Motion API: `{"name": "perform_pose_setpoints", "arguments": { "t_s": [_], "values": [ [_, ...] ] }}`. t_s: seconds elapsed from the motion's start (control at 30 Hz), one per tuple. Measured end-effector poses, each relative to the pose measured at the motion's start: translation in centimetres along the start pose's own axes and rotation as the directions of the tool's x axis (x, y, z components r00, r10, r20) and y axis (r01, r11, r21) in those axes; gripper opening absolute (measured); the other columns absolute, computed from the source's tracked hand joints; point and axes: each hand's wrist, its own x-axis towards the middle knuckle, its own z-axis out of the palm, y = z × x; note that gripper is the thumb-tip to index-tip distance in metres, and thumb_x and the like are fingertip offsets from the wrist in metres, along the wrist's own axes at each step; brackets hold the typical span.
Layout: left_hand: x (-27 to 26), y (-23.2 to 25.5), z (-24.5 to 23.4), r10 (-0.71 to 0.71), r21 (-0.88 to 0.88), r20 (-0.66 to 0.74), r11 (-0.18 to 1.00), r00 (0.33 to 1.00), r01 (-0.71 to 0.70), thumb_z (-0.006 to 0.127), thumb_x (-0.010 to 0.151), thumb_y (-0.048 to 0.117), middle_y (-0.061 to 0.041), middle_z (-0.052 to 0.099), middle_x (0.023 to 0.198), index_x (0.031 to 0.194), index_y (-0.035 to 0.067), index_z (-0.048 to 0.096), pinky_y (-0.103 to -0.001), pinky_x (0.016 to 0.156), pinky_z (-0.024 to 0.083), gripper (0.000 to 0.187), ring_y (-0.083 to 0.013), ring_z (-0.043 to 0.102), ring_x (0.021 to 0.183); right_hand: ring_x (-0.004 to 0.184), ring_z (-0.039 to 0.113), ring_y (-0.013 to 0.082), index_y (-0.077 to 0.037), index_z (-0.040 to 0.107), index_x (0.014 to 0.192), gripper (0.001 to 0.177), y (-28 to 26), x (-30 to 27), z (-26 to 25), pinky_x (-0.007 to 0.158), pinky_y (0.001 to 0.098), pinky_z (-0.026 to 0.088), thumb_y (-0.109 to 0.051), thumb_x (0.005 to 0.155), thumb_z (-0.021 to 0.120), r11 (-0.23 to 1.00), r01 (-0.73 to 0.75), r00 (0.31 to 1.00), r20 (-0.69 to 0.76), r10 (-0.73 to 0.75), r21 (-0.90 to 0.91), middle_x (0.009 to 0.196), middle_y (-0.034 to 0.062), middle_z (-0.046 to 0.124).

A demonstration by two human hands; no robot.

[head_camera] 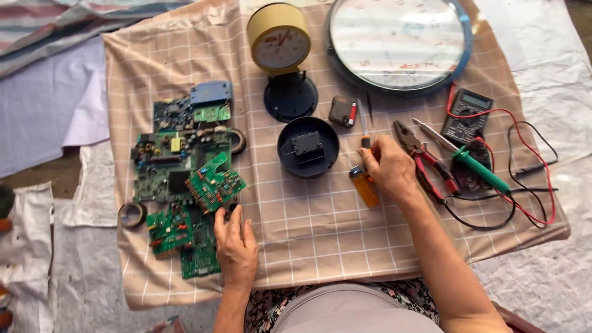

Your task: The person uses a screwdriver to adjust components on a small green circuit board. They then use a soldering iron to apply heat to specific points on the board. Finally, they use the screwdriver to work on a small black component inside a circular black housing.

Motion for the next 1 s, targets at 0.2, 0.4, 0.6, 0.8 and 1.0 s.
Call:
{"name": "perform_pose_setpoints", "arguments": {
  "t_s": [0.2, 0.4, 0.6, 0.8, 1.0],
  "values": [
    [0.9, -0.6, 0.6, 0.025, 0.081, 0.028, 0.996, 0.999, -0.027, 0.063, 0.088, 0.001, -0.021, 0.066, 0.124, 0.122, 0.000, 0.069, -0.040, 0.088, 0.058, 0.035, -0.0317, 0.067, 0.103, 0.064, 0.057, 0.0212, -0.002, 0.065, 0.095, 0.020, -0.3, -1.3, 0.6, 0.061, 0.0342, 0.049, -0.017, 0.093, 0.077, 0.981, 0.179, 0.968, -0.192, -0.162, 0.075, 0.082, 0.0069, 0.062],
    [0.8, -1.0, 0.9, 0.008, 0.157, 0.054, 0.988, 0.998, -0.016, 0.067, 0.088, 0.005, -0.018, 0.061, 0.127, 0.126, 0.008, 0.068, -0.037, 0.086, 0.059, 0.039, -0.0281, 0.066, 0.104, 0.073, 0.059, 0.0200, -0.004, 0.065, 0.101, 0.018, 0.6, -1.5, 1.5, 0.065, 0.0324, 0.051, -0.016, 0.092, 0.077, 0.977, 0.208, 0.953, -0.234, -0.192, 0.048, 0.087, 0.0082, 0.063],
    [2.1, -2.3, 1.7, 0.012, 0.245, 0.124, 0.969, 0.992, -0.043, 0.069, 0.087, 0.007, -0.020, 0.065, 0.130, 0.120, 0.009, 0.074, -0.034, 0.069, 0.063, 0.033, -0.0280, 0.069, 0.095, 0.081, 0.062, 0.0223, -0.002, 0.065, 0.109, 0.024, 0.4, -2.3, 0.4, 0.073, 0.0342, 0.053, -0.018, 0.094, 0.074, 0.967, 0.203, 0.965, -0.195, -0.172, 0.152, 0.094, 0.0108, 0.065],
    [1.7, -2.5, 2.3, 0.058, 0.210, 0.058, 0.975, 0.997, -0.069, 0.069, 0.085, -0.001, -0.011, 0.069, 0.112, 0.113, 0.009, 0.076, -0.032, 0.074, 0.061, 0.030, -0.0215, 0.068, 0.090, 0.068, 0.056, 0.0113, -0.004, 0.066, 0.107, 0.013, -0.5, -6.6, -2.3, 0.057, 0.0230, 0.051, -0.004, 0.094, 0.068, 0.905, 0.120, 0.985, -0.161, -0.059, 0.409, 0.094, 0.0070, 0.065],
    [1.5, -3.7, 2.9, 0.064, 0.213, 0.051, 0.974, 0.997, -0.073, 0.071, 0.091, 0.004, -0.013, 0.067, 0.103, 0.109, 0.009, 0.078, -0.028, 0.059, 0.060, 0.019, -0.0195, 0.065, 0.078, 0.081, 0.063, 0.0160, 0.001, 0.068, 0.106, 0.016, 0.8, -11.4, -4.3, 0.073, 0.0254, 0.057, 0.001, 0.090, 0.070, 0.930, 0.080, 0.974, -0.227, 0.004, 0.359, 0.103, 0.0111, 0.070]
  ]
}}
